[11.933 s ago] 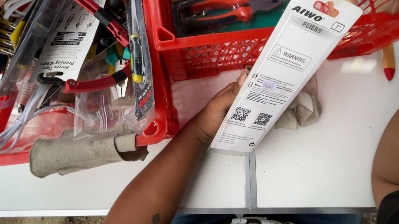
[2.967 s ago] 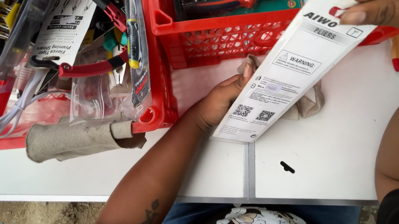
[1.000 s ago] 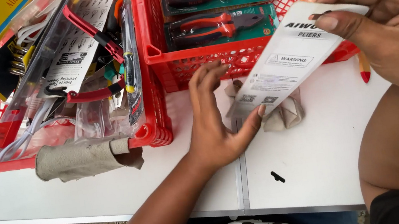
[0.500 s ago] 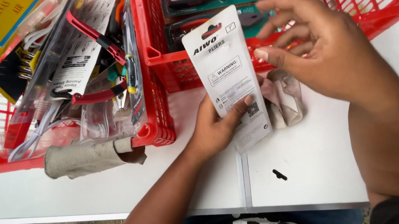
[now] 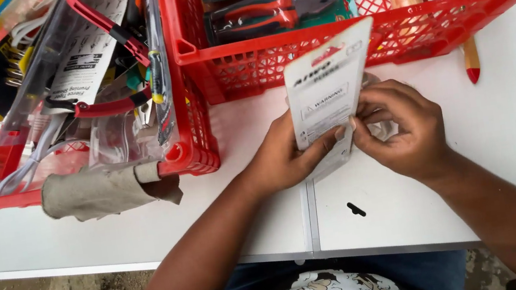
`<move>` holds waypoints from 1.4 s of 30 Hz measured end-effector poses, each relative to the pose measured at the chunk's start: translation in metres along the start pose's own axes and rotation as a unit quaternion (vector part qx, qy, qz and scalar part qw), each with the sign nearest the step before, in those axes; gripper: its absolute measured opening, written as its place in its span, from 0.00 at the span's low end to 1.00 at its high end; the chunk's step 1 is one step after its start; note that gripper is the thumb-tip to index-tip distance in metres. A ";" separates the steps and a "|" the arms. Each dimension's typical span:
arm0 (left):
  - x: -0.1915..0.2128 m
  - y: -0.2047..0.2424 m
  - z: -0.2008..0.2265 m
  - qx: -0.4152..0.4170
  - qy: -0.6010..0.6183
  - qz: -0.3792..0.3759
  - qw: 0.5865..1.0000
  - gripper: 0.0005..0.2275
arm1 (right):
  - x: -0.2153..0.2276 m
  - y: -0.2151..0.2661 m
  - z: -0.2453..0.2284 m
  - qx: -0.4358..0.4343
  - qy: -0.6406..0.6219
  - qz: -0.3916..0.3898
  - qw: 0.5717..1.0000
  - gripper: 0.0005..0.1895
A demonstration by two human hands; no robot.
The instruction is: The person picks up a pair of pliers in a plastic package, wipes the package with a cloth, and places it into a red basket before handling other packaged items.
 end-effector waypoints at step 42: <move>-0.021 0.008 0.014 -0.008 -0.158 -0.014 0.987 0.22 | 0.005 0.014 -0.012 0.056 0.122 0.052 0.990 0.09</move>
Point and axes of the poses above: each hand's wrist, its own y-axis away from the middle knuckle, its own x-axis out of the back of the hand, z = x × y, the point moved 3 cm from there along -y, towards the middle knuckle, and after that the axes turned 2 degrees about y, right-handed, at the moved point
